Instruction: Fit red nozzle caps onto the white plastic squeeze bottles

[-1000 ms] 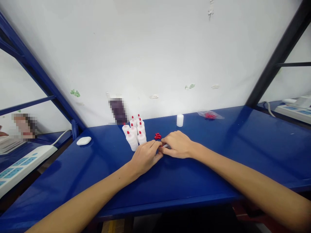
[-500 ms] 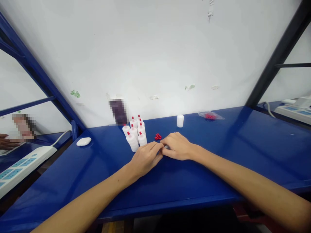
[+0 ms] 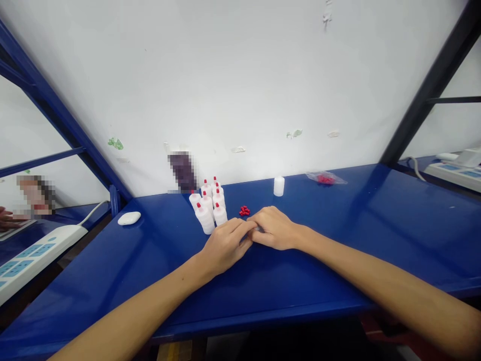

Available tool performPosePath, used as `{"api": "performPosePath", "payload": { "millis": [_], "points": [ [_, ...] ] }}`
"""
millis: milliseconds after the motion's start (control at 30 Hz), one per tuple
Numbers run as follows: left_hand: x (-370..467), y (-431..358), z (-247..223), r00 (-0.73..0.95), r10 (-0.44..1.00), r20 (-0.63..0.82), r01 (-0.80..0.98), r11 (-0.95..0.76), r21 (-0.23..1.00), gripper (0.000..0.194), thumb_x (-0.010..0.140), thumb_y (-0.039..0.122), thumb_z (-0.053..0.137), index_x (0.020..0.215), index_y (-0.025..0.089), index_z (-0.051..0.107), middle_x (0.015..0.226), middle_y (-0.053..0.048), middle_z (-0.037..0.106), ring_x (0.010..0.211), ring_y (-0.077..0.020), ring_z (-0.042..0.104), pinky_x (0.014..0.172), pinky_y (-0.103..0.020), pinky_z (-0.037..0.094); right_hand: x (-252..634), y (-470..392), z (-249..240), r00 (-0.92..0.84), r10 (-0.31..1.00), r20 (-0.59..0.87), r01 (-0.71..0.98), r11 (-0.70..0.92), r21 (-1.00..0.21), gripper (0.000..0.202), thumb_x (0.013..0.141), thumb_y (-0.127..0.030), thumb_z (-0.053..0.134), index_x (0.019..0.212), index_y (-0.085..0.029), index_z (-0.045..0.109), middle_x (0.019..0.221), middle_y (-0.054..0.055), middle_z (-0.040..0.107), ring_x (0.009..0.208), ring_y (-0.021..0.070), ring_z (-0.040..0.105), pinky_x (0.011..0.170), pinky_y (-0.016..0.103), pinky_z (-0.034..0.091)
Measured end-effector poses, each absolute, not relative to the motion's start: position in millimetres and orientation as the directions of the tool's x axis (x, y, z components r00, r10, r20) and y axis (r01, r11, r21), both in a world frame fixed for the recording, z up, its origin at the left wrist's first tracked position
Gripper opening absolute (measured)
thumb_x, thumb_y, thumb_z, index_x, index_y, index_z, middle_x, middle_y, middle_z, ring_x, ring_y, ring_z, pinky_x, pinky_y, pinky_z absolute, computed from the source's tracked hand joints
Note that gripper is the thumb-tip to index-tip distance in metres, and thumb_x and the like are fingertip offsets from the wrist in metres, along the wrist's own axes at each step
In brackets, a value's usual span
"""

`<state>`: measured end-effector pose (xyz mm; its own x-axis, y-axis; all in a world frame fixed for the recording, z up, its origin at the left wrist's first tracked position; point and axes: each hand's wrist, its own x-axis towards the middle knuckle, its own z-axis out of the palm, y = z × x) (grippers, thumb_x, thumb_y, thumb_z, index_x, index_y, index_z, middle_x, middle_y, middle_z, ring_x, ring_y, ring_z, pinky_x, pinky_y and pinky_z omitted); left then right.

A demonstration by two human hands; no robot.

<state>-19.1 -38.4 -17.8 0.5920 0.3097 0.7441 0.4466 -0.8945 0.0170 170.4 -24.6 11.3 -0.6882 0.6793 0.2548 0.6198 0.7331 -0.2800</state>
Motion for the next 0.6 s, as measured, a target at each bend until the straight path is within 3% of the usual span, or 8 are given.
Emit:
{"api": "performPosePath", "payload": {
  "millis": [167,300,367,433,533,600],
  "points": [
    [-18.6,-40.5,-11.5,0.631,0.302,0.715,0.475,-0.879,-0.048,0.006,0.091,0.015,0.055,0.096,0.016,0.059,0.085,-0.004,0.068,0.075,-0.0144,0.06,0.069,-0.027,0.052,169.8,-23.1,8.0,-0.73,0.624,0.28,0.539,0.777,-0.326,0.023,0.082,-0.026,0.045,0.062,-0.018,0.052,0.058,0.0,0.052,0.052,0.0118,0.038,0.056,0.026,0.026],
    [-23.1,-40.0,2.3,0.66,0.288,0.694,0.579,-0.783,-0.227,0.012,0.093,0.019,0.051,0.085,0.015,0.061,0.085,-0.006,0.065,0.072,-0.0162,0.054,0.066,-0.031,0.048,177.3,-14.9,7.6,-0.693,0.622,0.364,0.526,0.782,-0.333,0.031,0.091,-0.043,0.045,0.093,-0.017,0.063,0.068,0.001,0.061,0.059,0.0146,0.051,0.06,0.025,0.03],
    [-27.2,-38.7,8.6,0.666,0.306,0.681,0.62,-0.734,-0.277,0.018,0.092,0.023,0.051,0.08,0.015,0.061,0.088,-0.008,0.063,0.074,-0.0175,0.053,0.066,-0.032,0.046,184.1,-7.2,7.0,-0.621,0.681,0.388,0.573,0.732,-0.368,0.04,0.094,-0.051,0.042,0.105,-0.019,0.063,0.071,0.0,0.063,0.062,0.0149,0.055,0.061,0.025,0.032],
    [-31.0,-37.0,12.3,0.693,0.327,0.643,0.627,-0.714,-0.313,0.019,0.091,0.024,0.052,0.077,0.015,0.062,0.092,-0.01,0.062,0.078,-0.0194,0.052,0.068,-0.034,0.046,190.7,1.2,4.7,-0.489,0.774,0.401,0.669,0.628,-0.397,0.04,0.094,-0.053,0.042,0.104,-0.022,0.066,0.069,-0.001,0.064,0.061,0.0141,0.056,0.061,0.024,0.032],
    [-34.3,-34.9,12.7,0.752,0.366,0.549,0.606,-0.712,-0.355,0.019,0.089,0.025,0.053,0.076,0.015,0.062,0.099,-0.011,0.061,0.087,-0.0233,0.053,0.072,-0.037,0.045,195.8,9.5,-0.6,-0.291,0.861,0.418,0.817,0.451,-0.359,0.034,0.084,-0.055,0.058,0.095,-0.025,0.07,0.068,-0.002,0.066,0.061,0.0144,0.058,0.06,0.025,0.033],
    [-34.7,-34.1,11.0,0.762,0.401,0.508,0.611,-0.705,-0.36,0.019,0.089,0.027,0.052,0.079,0.015,0.063,0.104,-0.013,0.06,0.091,-0.0253,0.052,0.074,-0.038,0.044,194.4,10.1,-3.4,-0.249,0.873,0.419,0.869,0.392,-0.301,0.033,0.077,-0.052,0.065,0.097,-0.026,0.07,0.071,-0.002,0.068,0.065,0.0163,0.062,0.06,0.025,0.033]
  ]
}}
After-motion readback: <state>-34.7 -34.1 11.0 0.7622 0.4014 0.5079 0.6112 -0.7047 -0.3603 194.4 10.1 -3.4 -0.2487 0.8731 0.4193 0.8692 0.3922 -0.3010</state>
